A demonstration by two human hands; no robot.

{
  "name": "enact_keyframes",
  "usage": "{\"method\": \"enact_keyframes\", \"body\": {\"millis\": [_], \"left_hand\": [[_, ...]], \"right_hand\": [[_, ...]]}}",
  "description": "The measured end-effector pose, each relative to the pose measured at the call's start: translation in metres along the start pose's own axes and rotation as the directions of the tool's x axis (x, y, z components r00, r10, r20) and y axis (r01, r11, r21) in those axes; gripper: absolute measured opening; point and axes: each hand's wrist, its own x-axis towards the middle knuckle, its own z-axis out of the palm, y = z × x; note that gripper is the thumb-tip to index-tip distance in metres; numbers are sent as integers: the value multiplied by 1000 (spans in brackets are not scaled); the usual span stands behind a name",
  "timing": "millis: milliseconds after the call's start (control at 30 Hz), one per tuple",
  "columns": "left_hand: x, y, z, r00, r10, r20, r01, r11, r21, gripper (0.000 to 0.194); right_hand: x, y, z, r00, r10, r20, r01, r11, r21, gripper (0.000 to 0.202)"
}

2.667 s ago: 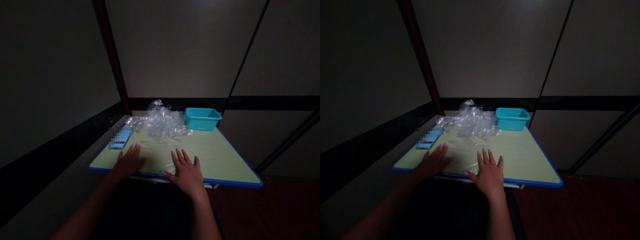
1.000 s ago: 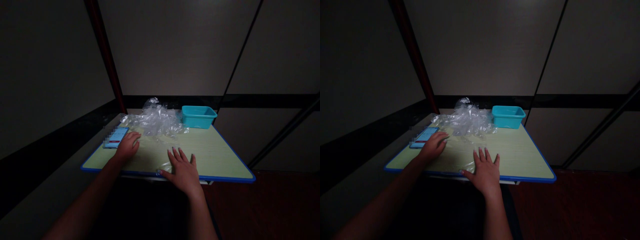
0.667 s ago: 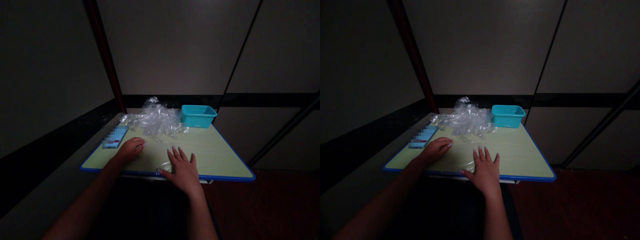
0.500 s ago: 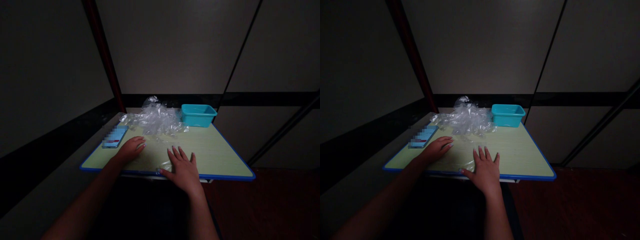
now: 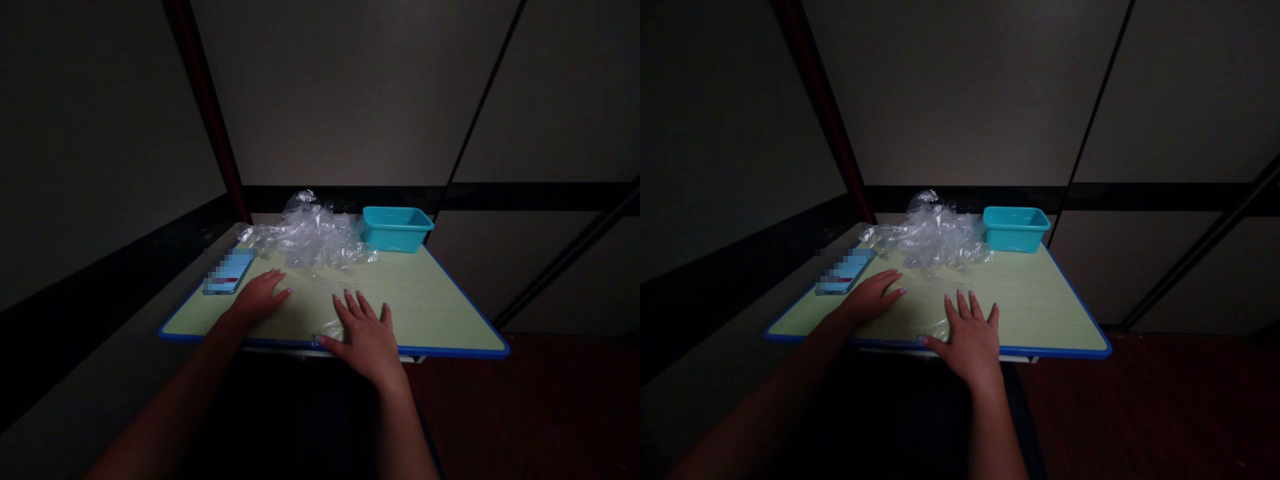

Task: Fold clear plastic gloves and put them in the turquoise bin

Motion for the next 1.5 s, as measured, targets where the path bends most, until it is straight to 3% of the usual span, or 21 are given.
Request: {"method": "enact_keyframes", "body": {"millis": [133,233,400,567,667,767,900,1067,1233,1400,1500], "left_hand": [[-1,0,0,999,-5,37,3,999,39,65],[-1,0,1,1000,6,5,-6,1000,26,64],[1,1,-2,985,34,-172,-30,999,27,48],[2,2,-17,923,-29,-384,16,999,-38,40],[1,5,-27,895,-66,-442,41,997,-65,41],[-3,21,-30,932,-33,-361,14,998,-56,44],[-7,61,-16,987,61,-151,-65,998,-22,51],[-9,105,-1,973,219,76,-221,975,23,52],[-8,111,0,921,300,250,-308,951,-5,61],[-4,109,1,902,271,335,-286,958,-7,79],[0,111,0,905,290,312,-303,953,-7,78]], "right_hand": [[-1,0,0,1000,-3,-23,3,1000,-5,83],[-2,0,-2,999,7,-33,-8,1000,-3,86],[-2,0,-6,1000,2,-21,-1,1000,3,84],[-2,2,-5,1000,-25,10,25,1000,-8,89],[-1,2,-2,999,-34,4,34,999,-12,93],[0,2,-1,1000,-24,-2,24,1000,4,103],[-1,2,-3,999,28,-28,-25,995,92,112],[-3,10,-5,985,119,-126,-71,940,335,103],[1,20,4,964,150,-220,3,821,571,66],[5,26,14,929,188,-318,98,706,702,63],[5,28,15,899,205,-387,142,699,701,59]]}}
